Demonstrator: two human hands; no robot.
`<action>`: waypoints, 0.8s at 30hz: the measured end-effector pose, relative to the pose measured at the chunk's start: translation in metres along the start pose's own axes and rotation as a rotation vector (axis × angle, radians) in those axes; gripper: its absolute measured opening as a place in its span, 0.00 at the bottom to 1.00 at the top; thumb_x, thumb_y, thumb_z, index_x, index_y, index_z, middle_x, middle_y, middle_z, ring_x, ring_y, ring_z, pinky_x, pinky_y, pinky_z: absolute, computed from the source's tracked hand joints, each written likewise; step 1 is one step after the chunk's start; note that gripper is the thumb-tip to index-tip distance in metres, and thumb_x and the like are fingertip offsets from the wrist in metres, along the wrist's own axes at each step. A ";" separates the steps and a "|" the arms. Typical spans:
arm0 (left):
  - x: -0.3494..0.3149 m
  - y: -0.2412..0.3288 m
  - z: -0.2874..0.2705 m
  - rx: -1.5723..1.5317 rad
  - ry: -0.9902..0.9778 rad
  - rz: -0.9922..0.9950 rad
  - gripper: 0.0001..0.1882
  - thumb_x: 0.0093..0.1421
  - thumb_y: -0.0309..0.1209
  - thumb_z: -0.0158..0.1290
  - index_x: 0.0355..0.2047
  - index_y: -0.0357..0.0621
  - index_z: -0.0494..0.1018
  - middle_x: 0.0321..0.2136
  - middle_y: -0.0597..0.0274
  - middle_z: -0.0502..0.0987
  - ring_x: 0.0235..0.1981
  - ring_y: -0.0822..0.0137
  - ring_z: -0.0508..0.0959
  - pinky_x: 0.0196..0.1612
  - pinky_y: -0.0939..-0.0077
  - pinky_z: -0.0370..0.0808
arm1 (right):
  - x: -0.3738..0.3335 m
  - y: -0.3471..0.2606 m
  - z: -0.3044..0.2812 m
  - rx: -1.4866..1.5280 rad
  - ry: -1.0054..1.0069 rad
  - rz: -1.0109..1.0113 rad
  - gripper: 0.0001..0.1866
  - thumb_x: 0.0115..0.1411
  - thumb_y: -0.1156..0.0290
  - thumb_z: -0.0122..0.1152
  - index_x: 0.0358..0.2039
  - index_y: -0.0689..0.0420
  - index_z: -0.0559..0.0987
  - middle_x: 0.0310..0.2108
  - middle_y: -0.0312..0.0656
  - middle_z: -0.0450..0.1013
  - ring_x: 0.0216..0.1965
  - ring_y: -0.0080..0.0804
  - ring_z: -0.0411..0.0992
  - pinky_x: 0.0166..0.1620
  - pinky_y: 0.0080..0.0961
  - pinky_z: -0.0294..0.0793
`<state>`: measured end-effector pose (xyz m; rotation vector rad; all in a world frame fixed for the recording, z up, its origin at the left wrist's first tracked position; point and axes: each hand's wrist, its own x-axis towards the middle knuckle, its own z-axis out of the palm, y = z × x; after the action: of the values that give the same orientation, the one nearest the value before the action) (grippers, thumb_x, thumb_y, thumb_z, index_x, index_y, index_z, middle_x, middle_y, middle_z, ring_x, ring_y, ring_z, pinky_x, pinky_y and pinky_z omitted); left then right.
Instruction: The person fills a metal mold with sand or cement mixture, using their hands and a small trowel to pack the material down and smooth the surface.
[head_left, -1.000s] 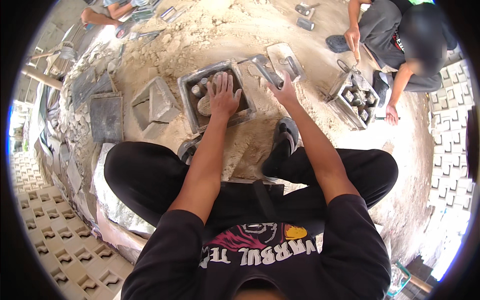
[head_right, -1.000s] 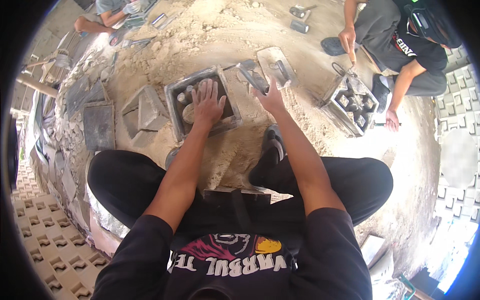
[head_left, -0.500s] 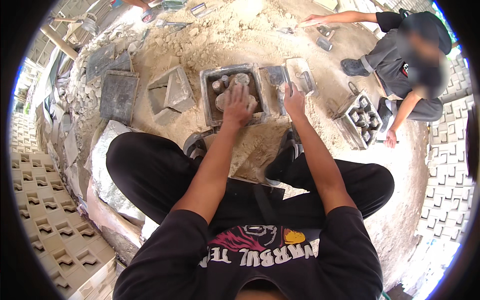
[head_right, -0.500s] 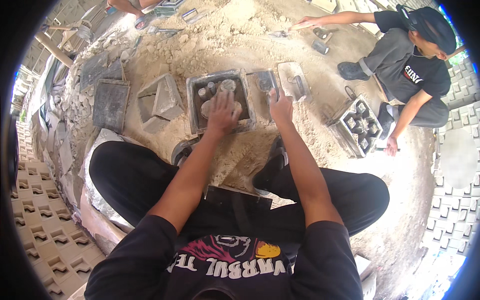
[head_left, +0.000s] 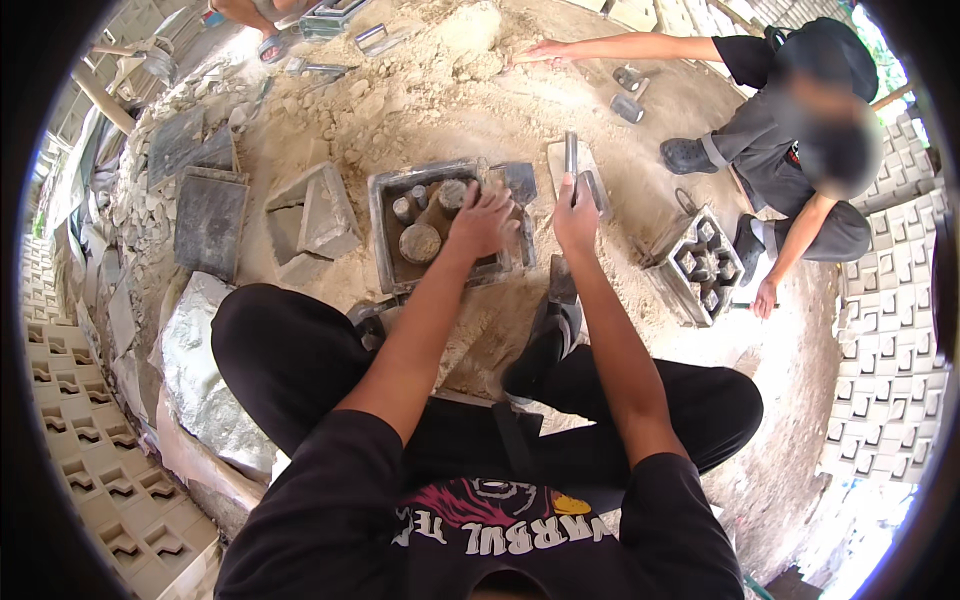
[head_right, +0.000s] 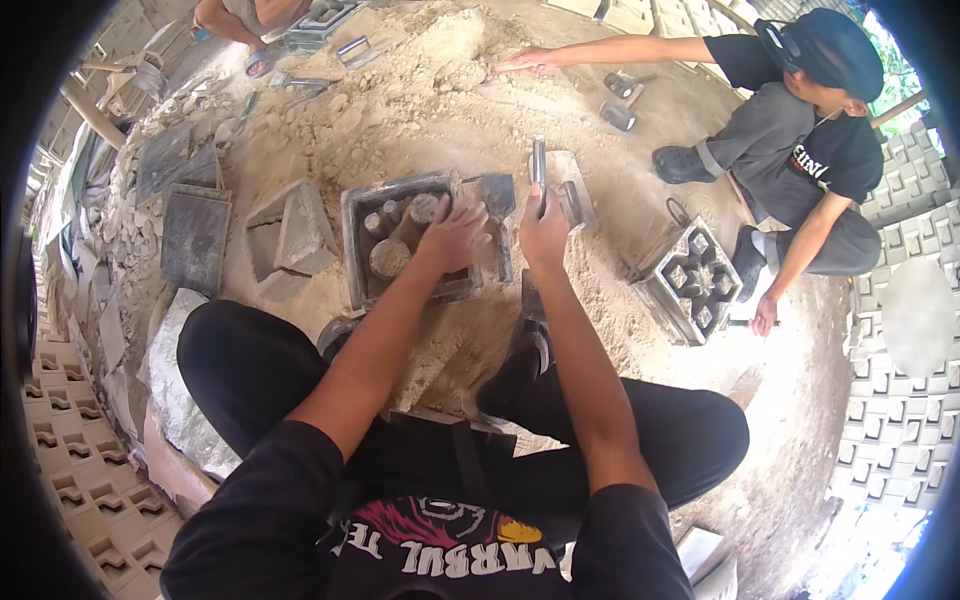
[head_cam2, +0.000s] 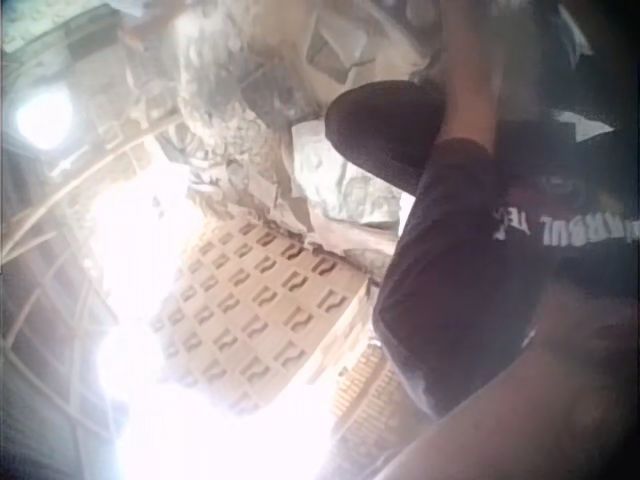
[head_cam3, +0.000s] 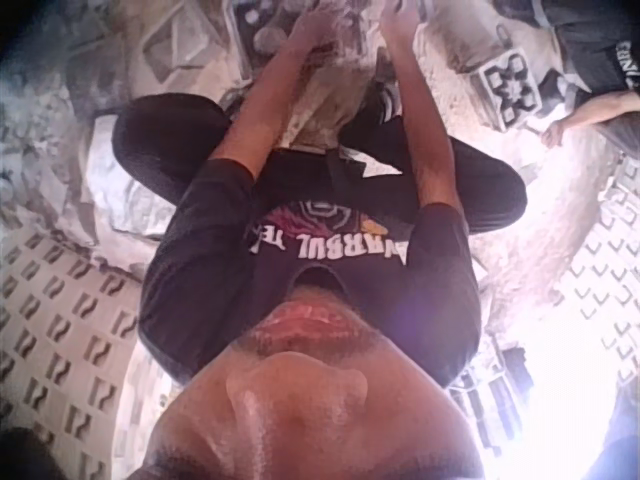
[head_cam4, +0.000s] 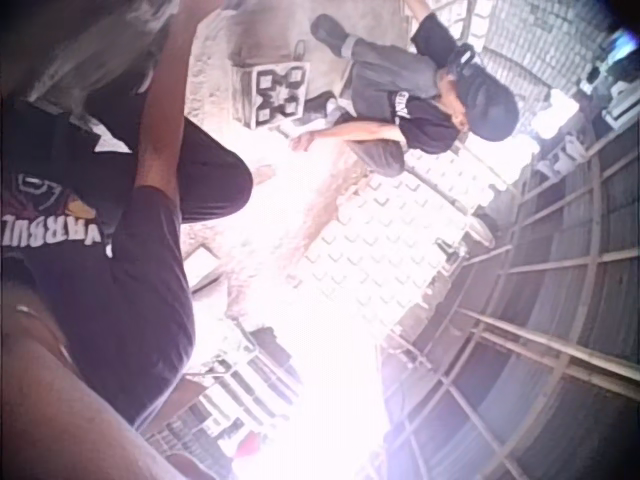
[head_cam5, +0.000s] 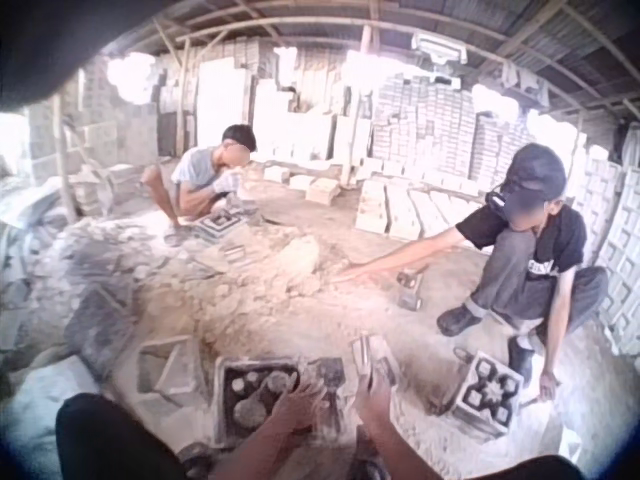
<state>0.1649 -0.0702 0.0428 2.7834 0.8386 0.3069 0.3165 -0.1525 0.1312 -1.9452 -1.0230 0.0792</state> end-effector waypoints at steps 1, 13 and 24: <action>0.003 -0.013 -0.005 0.005 0.025 -0.011 0.32 0.67 0.52 0.34 0.64 0.47 0.61 0.67 0.55 0.56 0.71 0.60 0.47 0.71 0.47 0.35 | 0.000 -0.010 -0.002 0.037 -0.015 0.023 0.22 0.69 0.55 0.46 0.37 0.63 0.75 0.25 0.54 0.73 0.30 0.53 0.72 0.36 0.44 0.69; -0.026 -0.118 -0.024 0.090 0.208 -0.799 0.34 0.68 0.51 0.37 0.64 0.38 0.59 0.68 0.48 0.52 0.71 0.54 0.46 0.69 0.43 0.36 | 0.032 -0.078 0.008 0.645 -0.049 0.028 0.16 0.70 0.60 0.48 0.32 0.60 0.65 0.19 0.34 0.65 0.19 0.18 0.63 0.24 0.22 0.69; -0.062 -0.127 -0.039 -0.482 0.345 -1.303 0.36 0.66 0.57 0.37 0.54 0.33 0.68 0.54 0.38 0.70 0.58 0.45 0.68 0.59 0.50 0.63 | 0.034 -0.071 0.072 0.819 -0.251 0.107 0.21 0.69 0.61 0.51 0.18 0.53 0.66 0.12 0.30 0.62 0.14 0.17 0.58 0.20 0.19 0.60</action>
<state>0.0391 0.0040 0.0377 1.3311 2.0477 0.5979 0.2631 -0.0622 0.1528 -1.2458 -0.8512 0.7043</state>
